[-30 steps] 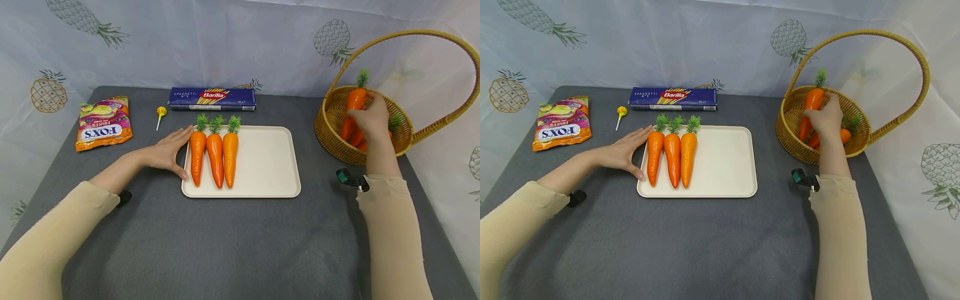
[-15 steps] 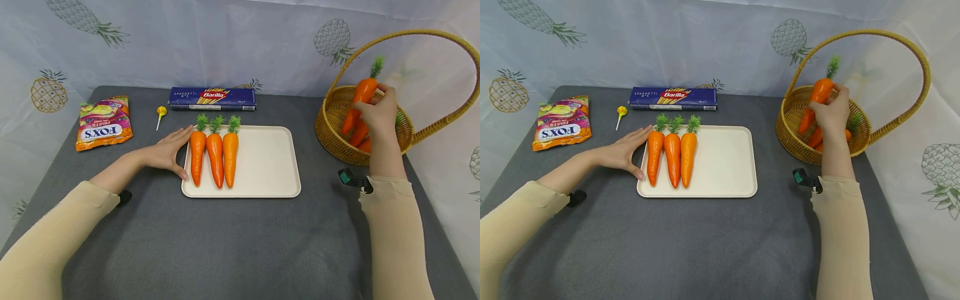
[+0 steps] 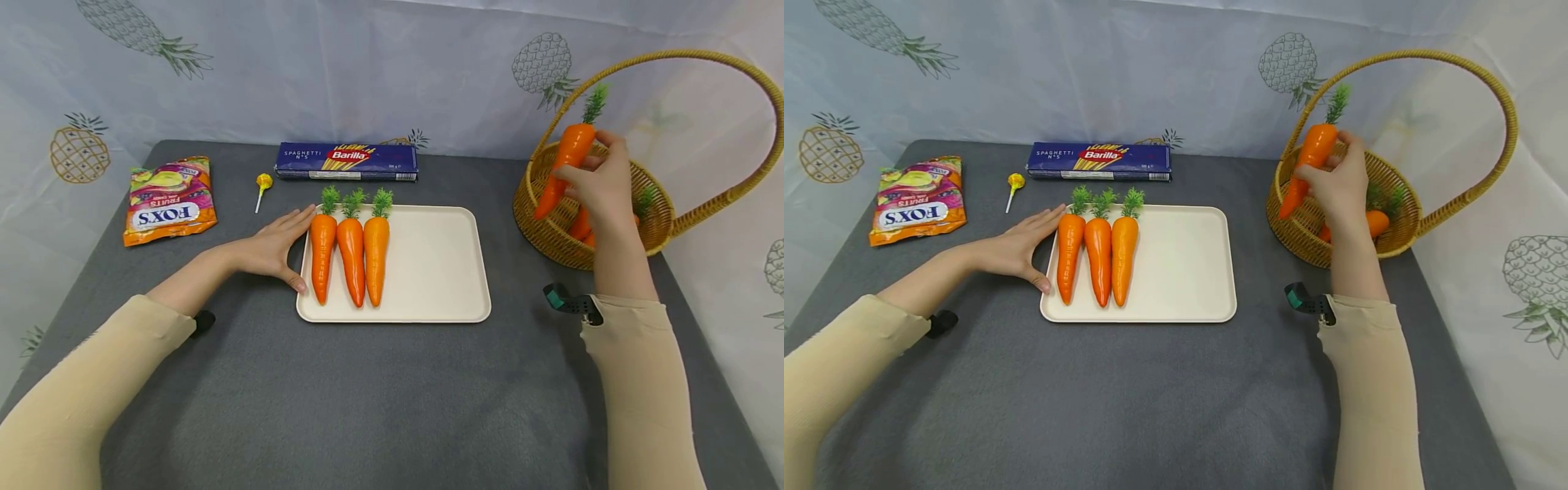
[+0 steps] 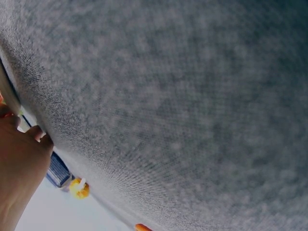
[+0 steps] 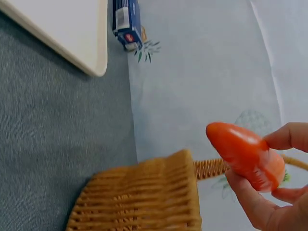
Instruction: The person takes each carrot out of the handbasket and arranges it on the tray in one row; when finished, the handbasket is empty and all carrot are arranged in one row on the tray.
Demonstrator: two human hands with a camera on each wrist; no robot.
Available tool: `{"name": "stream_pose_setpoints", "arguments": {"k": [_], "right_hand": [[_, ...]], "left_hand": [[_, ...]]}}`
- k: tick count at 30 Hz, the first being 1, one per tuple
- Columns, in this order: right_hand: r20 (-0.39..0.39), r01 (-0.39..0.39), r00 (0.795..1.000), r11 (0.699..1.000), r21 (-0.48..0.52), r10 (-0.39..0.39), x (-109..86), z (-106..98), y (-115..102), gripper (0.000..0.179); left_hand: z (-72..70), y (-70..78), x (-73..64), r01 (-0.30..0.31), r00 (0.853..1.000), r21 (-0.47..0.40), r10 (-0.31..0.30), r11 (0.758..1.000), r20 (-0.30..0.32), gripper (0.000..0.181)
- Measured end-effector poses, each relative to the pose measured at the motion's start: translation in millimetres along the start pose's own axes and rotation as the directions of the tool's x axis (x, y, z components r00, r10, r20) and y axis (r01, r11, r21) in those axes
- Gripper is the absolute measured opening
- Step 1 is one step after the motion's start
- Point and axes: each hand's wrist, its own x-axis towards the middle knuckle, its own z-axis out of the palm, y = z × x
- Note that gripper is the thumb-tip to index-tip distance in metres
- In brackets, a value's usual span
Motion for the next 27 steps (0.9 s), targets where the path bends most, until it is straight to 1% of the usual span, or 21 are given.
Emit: {"name": "stream_pose_setpoints", "arguments": {"k": [2, 8, 12, 19, 27], "right_hand": [[0.020, 0.005, 1.000, 1.000, 0.007, -0.005, -2.5, 5, -1, 0.089], [0.082, 0.022, 0.996, 0.999, -0.027, -0.019, -7.4, 20, 2, 0.089], [0.106, 0.028, 0.994, 0.998, -0.063, -0.021, -9.7, 28, 2, 0.088], [0.144, 0.016, 0.990, 0.997, -0.079, -0.005, -14.4, 41, 2, 0.090], [0.209, 0.057, 0.978, 0.990, -0.129, -0.029, -19.5, 58, 9, 0.094]], "left_hand": [[-0.2, 0.1, -0.1, 0.002, 1.000, 0.000, -0.002, 1.000, 0.000, 0.139], [-0.1, -0.3, 0.0, -0.003, 1.000, 0.004, 0.003, 1.000, -0.002, 0.139], [0.0, -0.3, -0.1, -0.001, 1.000, 0.004, 0.001, 1.000, -0.003, 0.139], [-0.3, 0.0, -0.3, 0.004, 1.000, 0.005, -0.004, 1.000, -0.001, 0.139], [0.2, 0.2, -0.2, 0.001, 1.000, 0.006, -0.001, 1.000, -0.002, 0.140]]}}
